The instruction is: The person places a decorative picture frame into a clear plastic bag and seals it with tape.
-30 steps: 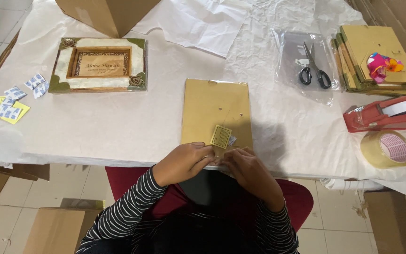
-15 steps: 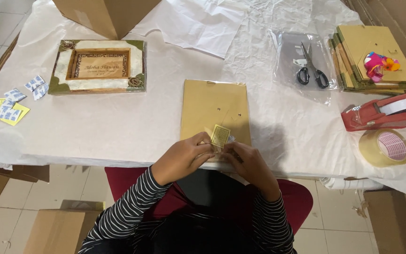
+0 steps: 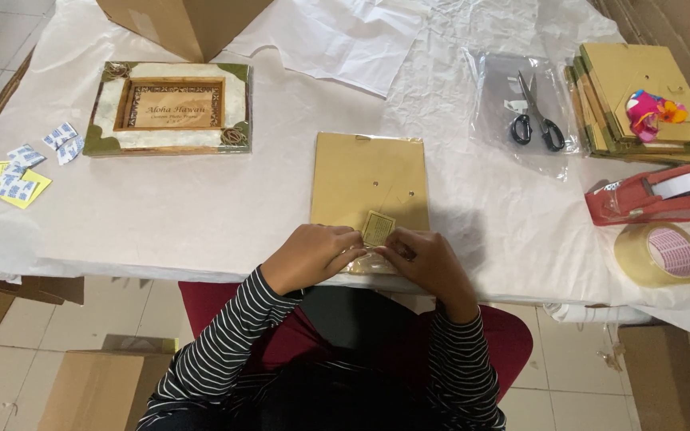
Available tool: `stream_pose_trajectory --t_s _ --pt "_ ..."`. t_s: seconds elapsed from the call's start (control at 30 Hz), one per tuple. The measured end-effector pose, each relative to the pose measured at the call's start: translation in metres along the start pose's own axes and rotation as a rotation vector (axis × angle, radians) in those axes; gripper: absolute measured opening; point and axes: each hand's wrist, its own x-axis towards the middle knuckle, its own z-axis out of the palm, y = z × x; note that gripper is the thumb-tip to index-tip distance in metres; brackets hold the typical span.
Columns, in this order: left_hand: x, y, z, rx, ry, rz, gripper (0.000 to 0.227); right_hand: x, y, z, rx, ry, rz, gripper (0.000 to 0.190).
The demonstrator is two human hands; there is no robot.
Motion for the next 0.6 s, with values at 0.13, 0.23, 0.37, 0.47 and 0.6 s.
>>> stream_pose_trajectory --t_s 0.13,0.23,0.37,0.47,0.6 --pt "-0.001 0.001 0.002 0.036 0.005 -0.023 0.033 -0.003 0.011 0.011 -0.075 0.066 0.005 0.018" --pt "-0.001 0.006 -0.001 0.09 -0.008 -0.046 0.033 -0.003 0.009 0.011 -0.126 0.09 -0.003 0.018" --pt "-0.002 0.009 -0.003 0.145 0.097 -0.107 0.026 -0.001 0.001 0.008 -0.138 0.062 0.02 0.019" --pt "0.0 0.009 -0.006 0.103 0.134 -0.159 0.027 0.0 -0.003 0.006 -0.179 0.075 0.039 0.024" --pt "0.001 0.009 -0.008 0.038 0.157 -0.221 0.031 -0.003 0.012 0.013 -0.293 0.145 0.056 0.04"
